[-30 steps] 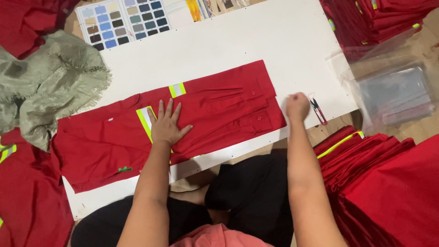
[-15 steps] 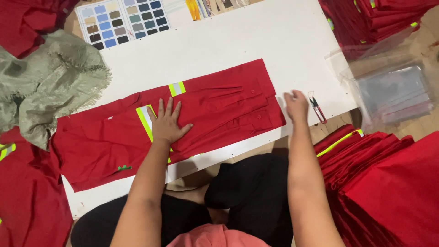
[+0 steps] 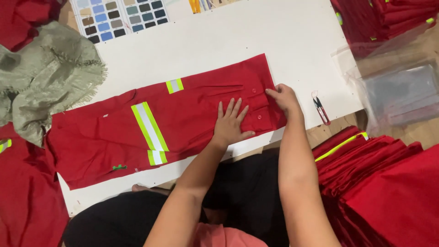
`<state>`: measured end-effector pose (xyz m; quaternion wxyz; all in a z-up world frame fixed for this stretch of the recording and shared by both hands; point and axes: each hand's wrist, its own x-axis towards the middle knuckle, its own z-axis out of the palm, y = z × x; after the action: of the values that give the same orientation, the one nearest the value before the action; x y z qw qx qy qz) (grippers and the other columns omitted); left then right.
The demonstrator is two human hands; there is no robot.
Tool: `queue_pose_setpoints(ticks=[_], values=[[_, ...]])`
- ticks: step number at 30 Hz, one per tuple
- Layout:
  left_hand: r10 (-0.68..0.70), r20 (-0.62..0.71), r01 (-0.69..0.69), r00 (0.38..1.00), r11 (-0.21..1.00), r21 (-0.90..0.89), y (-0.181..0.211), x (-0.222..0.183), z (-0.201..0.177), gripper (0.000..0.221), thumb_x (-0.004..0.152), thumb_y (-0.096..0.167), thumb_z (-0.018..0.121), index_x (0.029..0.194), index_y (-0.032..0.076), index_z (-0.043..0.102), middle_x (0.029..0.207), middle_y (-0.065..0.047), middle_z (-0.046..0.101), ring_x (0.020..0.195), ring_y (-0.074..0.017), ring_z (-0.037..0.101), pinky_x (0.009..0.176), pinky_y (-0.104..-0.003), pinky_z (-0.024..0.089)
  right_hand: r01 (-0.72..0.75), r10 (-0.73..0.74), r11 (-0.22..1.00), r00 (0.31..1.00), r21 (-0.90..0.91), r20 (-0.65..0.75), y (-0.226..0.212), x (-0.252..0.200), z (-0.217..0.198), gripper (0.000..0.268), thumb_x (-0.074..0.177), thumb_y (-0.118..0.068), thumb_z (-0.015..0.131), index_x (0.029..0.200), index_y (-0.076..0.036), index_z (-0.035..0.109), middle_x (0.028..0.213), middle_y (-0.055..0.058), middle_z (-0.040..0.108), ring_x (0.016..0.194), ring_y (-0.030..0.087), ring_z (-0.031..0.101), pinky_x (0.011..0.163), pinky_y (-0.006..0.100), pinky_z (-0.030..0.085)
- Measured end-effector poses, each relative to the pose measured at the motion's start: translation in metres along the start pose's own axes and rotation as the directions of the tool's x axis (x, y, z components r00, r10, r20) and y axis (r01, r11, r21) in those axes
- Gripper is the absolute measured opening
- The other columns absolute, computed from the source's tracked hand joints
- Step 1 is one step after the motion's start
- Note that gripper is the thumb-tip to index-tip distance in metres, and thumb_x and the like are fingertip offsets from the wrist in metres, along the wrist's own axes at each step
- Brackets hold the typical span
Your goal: Folding red workwear uniforms and placing them into plastic bags for packaging.
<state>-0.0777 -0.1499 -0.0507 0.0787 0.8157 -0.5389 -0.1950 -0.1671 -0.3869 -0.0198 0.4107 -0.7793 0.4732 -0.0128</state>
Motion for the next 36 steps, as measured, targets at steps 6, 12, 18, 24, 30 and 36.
queue_pose_setpoints(ticks=[6, 12, 18, 24, 30, 36], values=[[-0.013, -0.306, -0.013, 0.952, 0.996, -0.083, -0.007, 0.031, 0.015, 0.062, 0.101, 0.038, 0.042, 0.157, 0.013, 0.041, 0.165, -0.011, 0.036, 0.156, -0.0315, 0.025, 0.126, -0.063, 0.009, -0.041, -0.011, 0.929, 0.990, 0.367, 0.139, -0.031, -0.019, -0.021, 0.041, 0.095, -0.018, 0.073, 0.132, -0.004, 0.062, 0.084, 0.015, 0.073, 0.075, 0.024, 0.072, 0.069, 0.038, 0.060], [-0.153, -0.028, 0.149, 0.988, 0.984, -0.097, -0.024, 0.064, -0.005, 0.067, 0.100, 0.033, 0.034, 0.163, 0.012, 0.026, 0.173, -0.007, 0.016, 0.160, -0.0293, 0.010, 0.126, -0.066, 0.000, -0.009, 0.003, 0.996, 0.997, 0.083, 0.072, -0.026, -0.009, -0.008, 0.034, 0.092, -0.026, 0.070, 0.124, -0.016, 0.069, 0.095, 0.012, 0.075, 0.089, 0.025, 0.071, 0.076, 0.042, 0.055], [-0.152, -0.219, 0.145, 0.964, 0.988, -0.051, -0.017, 0.071, -0.022, 0.069, 0.091, 0.025, 0.045, 0.158, 0.008, 0.038, 0.168, -0.012, 0.028, 0.158, -0.0344, 0.014, 0.127, -0.063, 0.002, 0.017, -0.028, 0.993, 0.995, 0.119, 0.095, -0.033, -0.018, -0.014, 0.042, 0.092, -0.025, 0.074, 0.130, -0.009, 0.065, 0.096, 0.015, 0.076, 0.089, 0.026, 0.072, 0.077, 0.043, 0.056], [-0.206, 0.013, 0.206, 0.978, 0.974, -0.095, -0.028, 0.084, -0.026, 0.072, 0.095, 0.031, 0.034, 0.164, 0.014, 0.024, 0.174, -0.003, 0.012, 0.160, -0.0287, 0.005, 0.126, -0.067, 0.001, 0.133, -0.131, 0.991, 0.982, -0.008, 0.137, -0.079, -0.041, -0.017, 0.053, 0.092, -0.017, 0.070, 0.143, -0.005, 0.058, 0.107, 0.024, 0.075, 0.101, 0.039, 0.072, 0.085, 0.050, 0.055], [-0.332, -0.553, -0.126, 0.764, 0.764, -0.633, -0.039, 0.069, -0.006, 0.053, 0.099, 0.008, 0.052, 0.150, -0.007, 0.047, 0.152, -0.031, 0.047, 0.143, -0.0501, 0.042, 0.119, -0.057, 0.036, 0.240, -0.202, 0.950, 0.960, -0.201, 0.193, -0.165, -0.100, -0.003, 0.061, 0.092, -0.017, 0.066, 0.148, 0.002, 0.051, 0.116, 0.032, 0.071, 0.112, 0.048, 0.068, 0.095, 0.058, 0.053], [-0.378, 0.240, -0.036, 0.894, -0.596, -0.802, -0.051, -0.017, -0.032, 0.069, 0.105, 0.066, 0.037, 0.158, 0.023, 0.044, 0.144, -0.009, 0.057, 0.120, -0.0256, 0.058, 0.100, -0.041, 0.049, 0.357, -0.195, 0.820, 0.909, -0.448, 0.368, -0.174, -0.113, 0.068, 0.068, 0.096, -0.025, 0.059, 0.158, -0.006, 0.039, 0.130, 0.027, 0.066, 0.119, 0.045, 0.065, 0.100, 0.059, 0.051]])
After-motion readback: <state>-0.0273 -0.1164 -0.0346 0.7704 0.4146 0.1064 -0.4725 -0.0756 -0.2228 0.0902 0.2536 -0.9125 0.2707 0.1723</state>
